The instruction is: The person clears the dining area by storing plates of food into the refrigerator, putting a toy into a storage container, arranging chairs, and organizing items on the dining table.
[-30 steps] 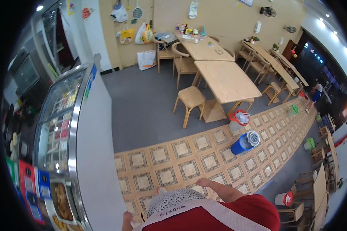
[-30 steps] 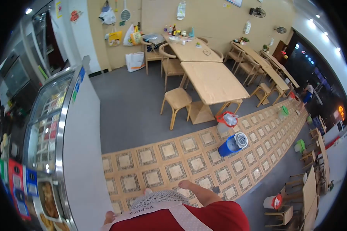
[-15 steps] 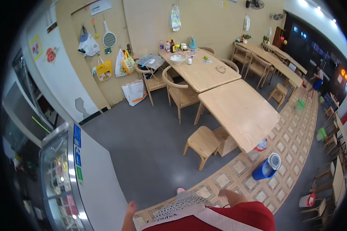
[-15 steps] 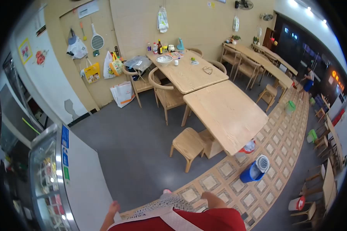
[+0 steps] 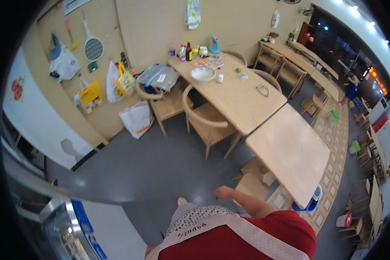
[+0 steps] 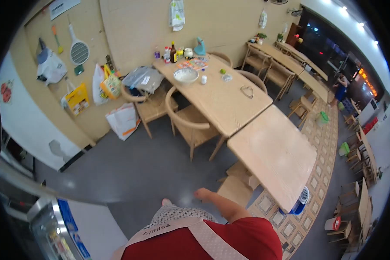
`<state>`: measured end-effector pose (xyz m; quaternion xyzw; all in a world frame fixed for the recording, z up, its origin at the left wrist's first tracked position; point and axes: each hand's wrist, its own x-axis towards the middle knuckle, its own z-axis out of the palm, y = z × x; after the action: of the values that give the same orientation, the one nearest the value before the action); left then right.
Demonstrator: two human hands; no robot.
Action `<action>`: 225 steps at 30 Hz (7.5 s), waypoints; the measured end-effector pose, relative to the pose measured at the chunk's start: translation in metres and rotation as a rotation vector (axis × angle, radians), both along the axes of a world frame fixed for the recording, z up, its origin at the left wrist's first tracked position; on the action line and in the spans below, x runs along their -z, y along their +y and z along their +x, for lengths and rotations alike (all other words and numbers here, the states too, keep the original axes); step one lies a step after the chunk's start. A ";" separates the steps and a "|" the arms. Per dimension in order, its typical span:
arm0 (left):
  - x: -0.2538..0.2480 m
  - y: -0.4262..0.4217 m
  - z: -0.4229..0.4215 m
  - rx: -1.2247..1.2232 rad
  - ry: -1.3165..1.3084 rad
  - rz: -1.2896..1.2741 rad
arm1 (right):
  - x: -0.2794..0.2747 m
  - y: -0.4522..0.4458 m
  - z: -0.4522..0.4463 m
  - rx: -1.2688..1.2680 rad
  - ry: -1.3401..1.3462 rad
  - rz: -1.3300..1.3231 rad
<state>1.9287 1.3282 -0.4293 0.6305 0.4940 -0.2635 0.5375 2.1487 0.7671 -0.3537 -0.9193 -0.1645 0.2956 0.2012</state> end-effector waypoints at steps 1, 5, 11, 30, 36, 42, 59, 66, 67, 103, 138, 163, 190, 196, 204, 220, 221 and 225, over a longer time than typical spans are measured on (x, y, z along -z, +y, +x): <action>0.007 0.002 0.057 0.034 -0.053 0.006 | -0.004 -0.009 0.019 0.047 0.006 0.014; 0.026 0.001 0.305 0.407 -0.486 0.131 | -0.081 -0.041 0.106 0.314 0.045 0.018; -0.074 -0.103 0.606 0.651 -0.767 0.152 | -0.110 -0.135 0.277 0.880 -0.284 0.082; -0.197 -0.319 0.932 0.784 -0.807 0.022 | -0.092 -0.335 0.783 1.021 -0.723 -0.034; -0.181 -0.382 1.058 0.894 -0.867 -0.127 | -0.086 -0.348 0.815 1.065 -0.436 -0.100; -0.167 -0.403 1.132 0.777 -0.865 -0.187 | -0.053 -0.366 0.888 1.124 -0.415 -0.267; -0.181 -0.530 1.464 0.527 -1.281 0.280 | -0.105 -0.342 0.885 1.583 -0.369 0.380; -0.204 -0.504 1.413 0.642 -1.513 0.075 | -0.181 -0.269 0.848 1.565 -0.330 1.557; -0.213 -0.501 1.396 0.704 -1.541 0.167 | -0.183 -0.259 0.841 1.580 -0.288 1.627; -0.307 -0.564 1.042 1.320 -1.640 -0.336 | -0.307 -0.067 0.725 1.078 -1.165 0.539; -0.163 -0.585 1.218 0.948 -1.381 -0.181 | -0.134 -0.086 0.633 1.745 -0.269 0.817; 0.200 -0.349 0.898 0.863 -0.741 0.367 | 0.185 -0.071 0.507 1.347 0.390 0.521; 0.152 -0.427 0.829 0.850 -0.487 -0.284 | 0.192 -0.219 0.605 1.045 0.173 -0.399; 0.120 -0.487 0.835 0.516 -0.098 -0.401 | 0.193 -0.070 0.563 0.935 0.282 0.000; 0.169 -0.402 0.833 0.225 -0.462 -0.053 | 0.160 -0.015 0.518 0.599 0.051 0.744; 0.114 -0.295 0.809 0.795 -0.477 1.073 | 0.371 -0.420 0.214 1.346 0.439 0.229; 0.110 -0.288 0.800 0.794 -0.466 1.080 | 0.380 -0.423 0.233 1.524 0.489 0.287; 0.069 -0.228 0.776 0.583 -0.409 0.885 | 0.526 -0.462 0.206 1.361 0.426 0.137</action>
<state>2.7046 1.0998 -0.4982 0.9443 0.2486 -0.0411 0.2117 2.3546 0.3049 -0.8800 -0.7257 0.4700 0.2665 0.4260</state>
